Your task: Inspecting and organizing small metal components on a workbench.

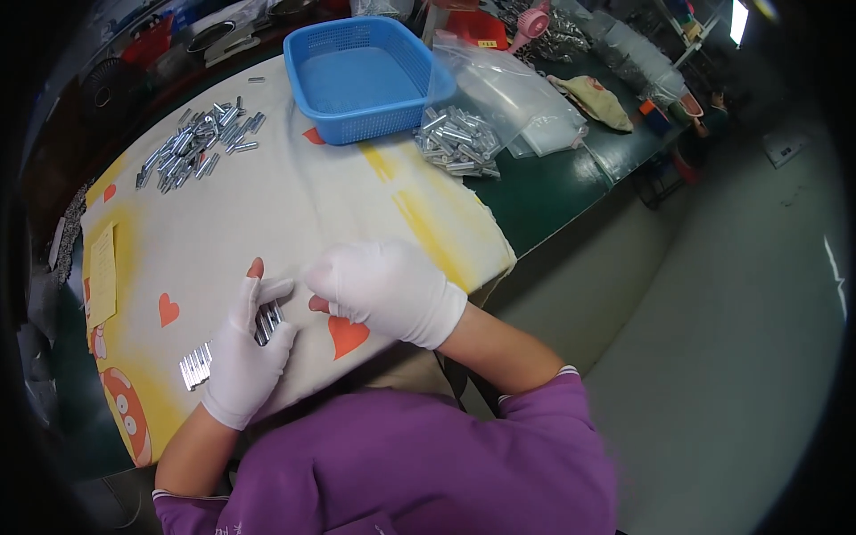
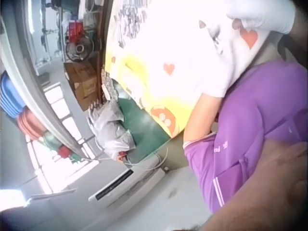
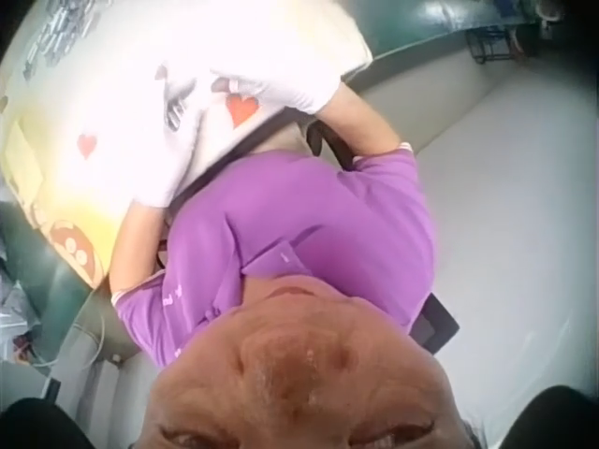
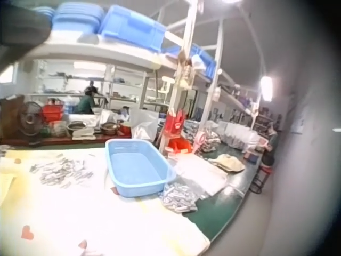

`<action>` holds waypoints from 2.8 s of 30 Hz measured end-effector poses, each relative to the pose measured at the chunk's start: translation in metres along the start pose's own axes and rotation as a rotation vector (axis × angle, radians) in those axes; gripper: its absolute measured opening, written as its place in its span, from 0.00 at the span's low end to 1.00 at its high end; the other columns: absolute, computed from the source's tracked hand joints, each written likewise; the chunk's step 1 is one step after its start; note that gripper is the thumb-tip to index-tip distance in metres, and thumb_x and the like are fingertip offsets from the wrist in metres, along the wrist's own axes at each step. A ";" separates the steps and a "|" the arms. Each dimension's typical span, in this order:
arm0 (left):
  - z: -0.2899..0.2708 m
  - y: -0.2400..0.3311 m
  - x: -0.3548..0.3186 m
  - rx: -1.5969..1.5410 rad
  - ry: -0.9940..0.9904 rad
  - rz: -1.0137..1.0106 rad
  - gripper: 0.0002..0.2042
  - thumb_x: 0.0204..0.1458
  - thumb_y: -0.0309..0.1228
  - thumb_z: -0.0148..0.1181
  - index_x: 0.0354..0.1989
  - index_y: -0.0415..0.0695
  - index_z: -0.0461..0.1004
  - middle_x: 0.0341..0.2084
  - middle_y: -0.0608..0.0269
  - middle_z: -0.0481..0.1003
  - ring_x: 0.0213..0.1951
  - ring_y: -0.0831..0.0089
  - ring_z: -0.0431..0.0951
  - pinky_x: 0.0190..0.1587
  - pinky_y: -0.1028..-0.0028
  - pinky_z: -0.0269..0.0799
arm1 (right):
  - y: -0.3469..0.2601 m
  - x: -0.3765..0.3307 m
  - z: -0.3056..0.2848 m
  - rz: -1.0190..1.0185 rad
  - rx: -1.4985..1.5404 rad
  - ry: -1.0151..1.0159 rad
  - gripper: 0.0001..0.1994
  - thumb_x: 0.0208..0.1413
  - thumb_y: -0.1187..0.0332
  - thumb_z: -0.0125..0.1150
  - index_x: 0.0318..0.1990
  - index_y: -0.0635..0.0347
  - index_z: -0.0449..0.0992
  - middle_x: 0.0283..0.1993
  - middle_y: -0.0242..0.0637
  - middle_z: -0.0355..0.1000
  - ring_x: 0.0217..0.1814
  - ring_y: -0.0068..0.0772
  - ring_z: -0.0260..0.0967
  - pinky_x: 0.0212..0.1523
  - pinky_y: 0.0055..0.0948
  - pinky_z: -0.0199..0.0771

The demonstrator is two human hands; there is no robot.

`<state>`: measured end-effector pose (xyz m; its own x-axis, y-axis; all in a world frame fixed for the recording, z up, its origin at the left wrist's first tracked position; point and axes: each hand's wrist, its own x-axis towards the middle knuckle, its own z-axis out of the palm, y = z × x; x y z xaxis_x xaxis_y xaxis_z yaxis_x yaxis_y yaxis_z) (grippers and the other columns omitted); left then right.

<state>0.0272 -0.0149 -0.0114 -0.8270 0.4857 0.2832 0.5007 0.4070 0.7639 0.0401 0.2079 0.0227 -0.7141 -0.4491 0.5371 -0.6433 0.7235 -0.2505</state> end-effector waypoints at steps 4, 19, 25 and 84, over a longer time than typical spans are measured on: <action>0.000 0.001 0.002 0.060 -0.031 0.029 0.35 0.47 0.20 0.60 0.66 0.33 0.55 0.45 0.50 0.77 0.47 0.56 0.77 0.53 0.65 0.71 | 0.016 -0.020 0.018 0.111 0.031 -0.141 0.08 0.54 0.65 0.63 0.31 0.58 0.71 0.22 0.36 0.67 0.24 0.38 0.69 0.26 0.34 0.69; -0.003 0.009 0.005 -0.026 -0.096 -0.049 0.31 0.49 0.15 0.52 0.66 0.32 0.54 0.48 0.50 0.74 0.55 0.63 0.73 0.62 0.69 0.63 | 0.065 -0.050 -0.009 0.763 2.259 0.822 0.14 0.67 0.53 0.47 0.40 0.54 0.68 0.25 0.28 0.63 0.18 0.17 0.53 0.18 0.19 0.50; 0.001 0.003 0.004 0.055 -0.017 0.042 0.32 0.47 0.19 0.59 0.64 0.34 0.58 0.43 0.50 0.77 0.47 0.58 0.77 0.52 0.66 0.71 | 0.069 -0.045 -0.025 0.863 1.970 0.865 0.13 0.64 0.55 0.55 0.39 0.54 0.69 0.25 0.30 0.64 0.18 0.18 0.55 0.18 0.19 0.50; -0.006 0.006 0.004 0.059 -0.043 0.071 0.24 0.50 0.21 0.59 0.58 0.32 0.64 0.42 0.49 0.79 0.47 0.56 0.79 0.53 0.65 0.71 | 0.132 0.104 -0.140 0.569 -1.063 -0.946 0.12 0.47 0.68 0.59 0.39 0.55 0.84 0.40 0.42 0.80 0.40 0.45 0.78 0.42 0.38 0.78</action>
<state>0.0255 -0.0154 -0.0023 -0.7775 0.5474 0.3097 0.5732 0.4142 0.7070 -0.0802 0.3302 0.1579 -0.9634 0.1473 -0.2242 -0.0375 0.7535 0.6563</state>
